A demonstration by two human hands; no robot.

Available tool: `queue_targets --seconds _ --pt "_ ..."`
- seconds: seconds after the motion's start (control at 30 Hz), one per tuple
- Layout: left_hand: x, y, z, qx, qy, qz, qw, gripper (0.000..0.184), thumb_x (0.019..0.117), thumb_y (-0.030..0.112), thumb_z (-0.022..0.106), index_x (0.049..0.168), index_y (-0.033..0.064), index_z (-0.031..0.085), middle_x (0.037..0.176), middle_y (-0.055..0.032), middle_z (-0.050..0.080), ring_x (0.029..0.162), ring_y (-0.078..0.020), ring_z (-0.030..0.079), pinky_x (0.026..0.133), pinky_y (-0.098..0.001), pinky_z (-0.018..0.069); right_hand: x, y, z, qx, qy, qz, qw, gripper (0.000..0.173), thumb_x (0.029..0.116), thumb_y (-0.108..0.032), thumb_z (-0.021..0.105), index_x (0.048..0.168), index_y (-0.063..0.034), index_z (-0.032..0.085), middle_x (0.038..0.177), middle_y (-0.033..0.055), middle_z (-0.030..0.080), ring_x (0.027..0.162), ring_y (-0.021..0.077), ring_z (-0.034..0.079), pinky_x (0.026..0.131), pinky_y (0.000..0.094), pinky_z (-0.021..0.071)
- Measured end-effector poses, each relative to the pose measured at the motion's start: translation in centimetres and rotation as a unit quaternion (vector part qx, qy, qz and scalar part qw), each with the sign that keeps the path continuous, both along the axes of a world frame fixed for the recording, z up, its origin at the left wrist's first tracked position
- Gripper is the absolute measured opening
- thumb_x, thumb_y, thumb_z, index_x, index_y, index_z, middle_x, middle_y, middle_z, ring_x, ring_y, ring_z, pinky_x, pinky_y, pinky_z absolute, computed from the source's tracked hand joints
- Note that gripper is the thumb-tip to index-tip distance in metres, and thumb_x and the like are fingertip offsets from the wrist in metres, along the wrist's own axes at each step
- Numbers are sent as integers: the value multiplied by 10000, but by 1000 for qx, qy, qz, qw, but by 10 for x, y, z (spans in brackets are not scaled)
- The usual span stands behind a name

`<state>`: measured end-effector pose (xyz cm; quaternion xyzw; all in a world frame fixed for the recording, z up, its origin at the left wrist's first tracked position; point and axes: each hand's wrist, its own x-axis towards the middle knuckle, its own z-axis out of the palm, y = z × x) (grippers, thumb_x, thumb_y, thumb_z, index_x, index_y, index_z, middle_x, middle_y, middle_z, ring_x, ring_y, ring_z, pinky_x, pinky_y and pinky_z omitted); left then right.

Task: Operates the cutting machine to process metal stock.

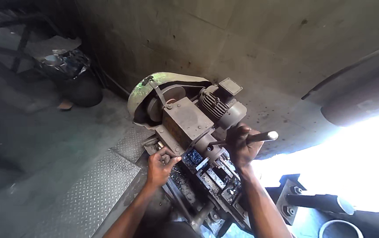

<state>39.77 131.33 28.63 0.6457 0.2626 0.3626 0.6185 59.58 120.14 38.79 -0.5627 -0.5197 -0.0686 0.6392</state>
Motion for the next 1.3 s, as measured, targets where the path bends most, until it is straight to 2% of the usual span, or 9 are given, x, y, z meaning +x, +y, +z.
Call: queue_targets --seconds 0.2,0.5,0.63,0.73,0.87,0.93,1.03,1.17,1.3 --pt "0 0 1 -7 13 0 1000 92 836 63 783 854 125 717 726 15 689 433 -83 496 423 -232 449 1 -5 -8 8 48 -26 998 466 1062 -546 467 697 -258 454 539 -139 377 435 -7 377 422 197 358" --pt "0 2 -2 -1 -2 -11 1000 93 830 56 783 846 117 715 646 30 635 434 -55 467 427 -200 420 6 -27 -84 84 -28 -19 996 471 1086 -483 455 724 -186 505 581 -73 454 508 20 479 492 200 442" --pt "0 0 -2 -7 -6 -10 1000 102 825 39 771 845 119 711 633 26 619 422 -63 445 416 -201 405 10 -14 -71 -8 -26 -59 998 525 1112 -469 366 707 -162 502 552 -70 461 478 15 488 463 217 453" --pt "0 1 -1 -9 -2 -5 1000 104 815 39 778 839 118 715 678 11 658 433 -81 462 418 -219 408 12 1 -59 -132 1 -116 984 545 1106 -456 368 672 -144 473 525 -33 400 424 79 400 416 275 354" --pt "-2 0 -6 -5 7 -5 1000 72 828 91 780 839 112 712 592 29 577 419 -74 447 415 -222 408 27 13 -100 -229 32 -137 963 552 1098 -461 397 674 -124 500 529 19 423 425 155 427 401 346 357" --pt "-1 2 -5 16 12 0 1000 67 830 141 774 851 118 713 556 88 521 425 -24 423 426 -196 392 29 12 -113 -250 40 -150 956 474 1083 -327 436 703 -69 555 556 26 462 483 157 484 473 381 412" --pt "2 1 -3 10 -14 17 1000 69 814 111 774 841 115 711 568 115 541 437 21 413 436 -155 378 25 12 -76 -189 33 -137 972 404 1043 -257 453 684 -88 529 547 -54 457 476 42 474 471 270 429" --pt "1 0 -3 15 -21 -1 1000 98 803 51 772 841 120 713 694 49 670 461 -29 464 441 -182 405 21 10 -13 -100 114 -55 987 494 1089 -529 396 702 -226 447 521 -98 397 410 37 387 399 239 365" --pt "4 2 -6 19 -28 0 999 80 801 84 768 831 133 713 647 43 640 435 -43 449 417 -195 392 28 12 -40 -122 129 -55 983 555 1066 -584 417 662 -204 453 488 -45 381 367 79 353 358 253 322"
